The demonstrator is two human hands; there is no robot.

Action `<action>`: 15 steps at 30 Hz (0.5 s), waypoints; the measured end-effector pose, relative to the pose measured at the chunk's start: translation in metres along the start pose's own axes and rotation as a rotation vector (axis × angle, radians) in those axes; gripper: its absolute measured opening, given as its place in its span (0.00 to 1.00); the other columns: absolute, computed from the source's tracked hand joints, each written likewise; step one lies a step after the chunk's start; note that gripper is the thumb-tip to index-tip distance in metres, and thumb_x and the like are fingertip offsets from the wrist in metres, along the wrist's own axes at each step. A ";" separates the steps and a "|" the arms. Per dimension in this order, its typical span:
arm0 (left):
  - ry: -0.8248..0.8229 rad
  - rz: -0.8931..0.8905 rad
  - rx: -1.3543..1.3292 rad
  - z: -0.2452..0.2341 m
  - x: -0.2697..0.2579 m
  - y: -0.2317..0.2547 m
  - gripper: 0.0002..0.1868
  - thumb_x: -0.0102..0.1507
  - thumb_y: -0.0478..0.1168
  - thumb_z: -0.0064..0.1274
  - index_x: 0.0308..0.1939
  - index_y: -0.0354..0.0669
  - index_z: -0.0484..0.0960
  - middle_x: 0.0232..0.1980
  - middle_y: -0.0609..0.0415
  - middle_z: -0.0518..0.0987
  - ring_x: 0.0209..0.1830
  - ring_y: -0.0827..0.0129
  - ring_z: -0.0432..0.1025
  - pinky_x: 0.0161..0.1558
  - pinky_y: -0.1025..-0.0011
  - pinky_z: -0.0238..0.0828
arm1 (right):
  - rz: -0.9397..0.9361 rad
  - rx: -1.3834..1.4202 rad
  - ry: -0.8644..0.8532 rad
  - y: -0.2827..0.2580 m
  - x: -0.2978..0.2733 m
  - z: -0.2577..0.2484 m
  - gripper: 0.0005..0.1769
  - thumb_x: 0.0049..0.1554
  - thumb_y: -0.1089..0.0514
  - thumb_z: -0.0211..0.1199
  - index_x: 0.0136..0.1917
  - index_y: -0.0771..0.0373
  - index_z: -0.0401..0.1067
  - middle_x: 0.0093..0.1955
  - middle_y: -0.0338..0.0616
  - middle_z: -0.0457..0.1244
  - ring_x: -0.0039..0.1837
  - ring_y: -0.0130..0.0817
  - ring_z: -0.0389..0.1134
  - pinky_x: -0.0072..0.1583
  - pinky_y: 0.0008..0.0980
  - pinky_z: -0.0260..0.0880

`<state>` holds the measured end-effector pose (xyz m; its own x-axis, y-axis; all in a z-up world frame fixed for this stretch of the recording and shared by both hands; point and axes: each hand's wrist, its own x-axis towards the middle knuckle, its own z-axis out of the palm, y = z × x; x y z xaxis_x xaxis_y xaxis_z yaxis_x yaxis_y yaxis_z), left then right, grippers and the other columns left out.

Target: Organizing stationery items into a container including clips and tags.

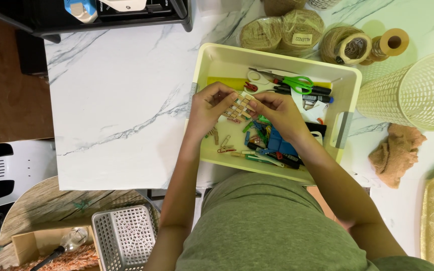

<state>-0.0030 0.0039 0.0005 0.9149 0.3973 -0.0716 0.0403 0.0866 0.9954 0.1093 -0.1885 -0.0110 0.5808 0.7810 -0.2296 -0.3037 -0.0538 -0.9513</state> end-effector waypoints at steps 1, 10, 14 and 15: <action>0.000 0.001 0.000 0.000 0.000 0.000 0.04 0.67 0.32 0.59 0.42 0.34 0.82 0.36 0.59 0.81 0.36 0.83 0.72 0.38 0.82 0.72 | -0.001 -0.001 0.000 0.000 0.000 0.000 0.16 0.63 0.57 0.64 0.59 0.71 0.76 0.48 0.41 0.70 0.48 0.25 0.68 0.53 0.25 0.71; -0.075 0.012 -0.070 -0.005 0.003 -0.020 0.03 0.70 0.31 0.56 0.46 0.32 0.80 0.41 0.57 0.80 0.41 0.81 0.74 0.43 0.80 0.74 | 0.007 -0.044 -0.024 -0.004 -0.001 0.001 0.17 0.63 0.55 0.64 0.58 0.70 0.76 0.49 0.40 0.70 0.48 0.24 0.69 0.53 0.25 0.71; -0.093 -0.029 0.108 -0.003 0.011 -0.001 0.07 0.67 0.33 0.57 0.47 0.33 0.80 0.40 0.55 0.82 0.38 0.79 0.76 0.39 0.78 0.75 | -0.026 -0.031 -0.014 0.001 0.001 -0.005 0.18 0.64 0.57 0.63 0.64 0.70 0.72 0.48 0.41 0.69 0.48 0.25 0.69 0.54 0.25 0.71; -0.036 -0.088 0.184 -0.003 0.014 0.003 0.07 0.67 0.34 0.58 0.46 0.34 0.81 0.37 0.52 0.83 0.34 0.77 0.76 0.34 0.76 0.74 | -0.066 -0.023 -0.009 0.003 0.002 -0.006 0.20 0.65 0.57 0.62 0.67 0.69 0.70 0.46 0.41 0.69 0.49 0.25 0.70 0.55 0.25 0.71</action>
<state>0.0084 0.0127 0.0020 0.9182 0.3624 -0.1600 0.1907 -0.0505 0.9803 0.1143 -0.1913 -0.0157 0.5923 0.7888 -0.1644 -0.2471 -0.0164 -0.9689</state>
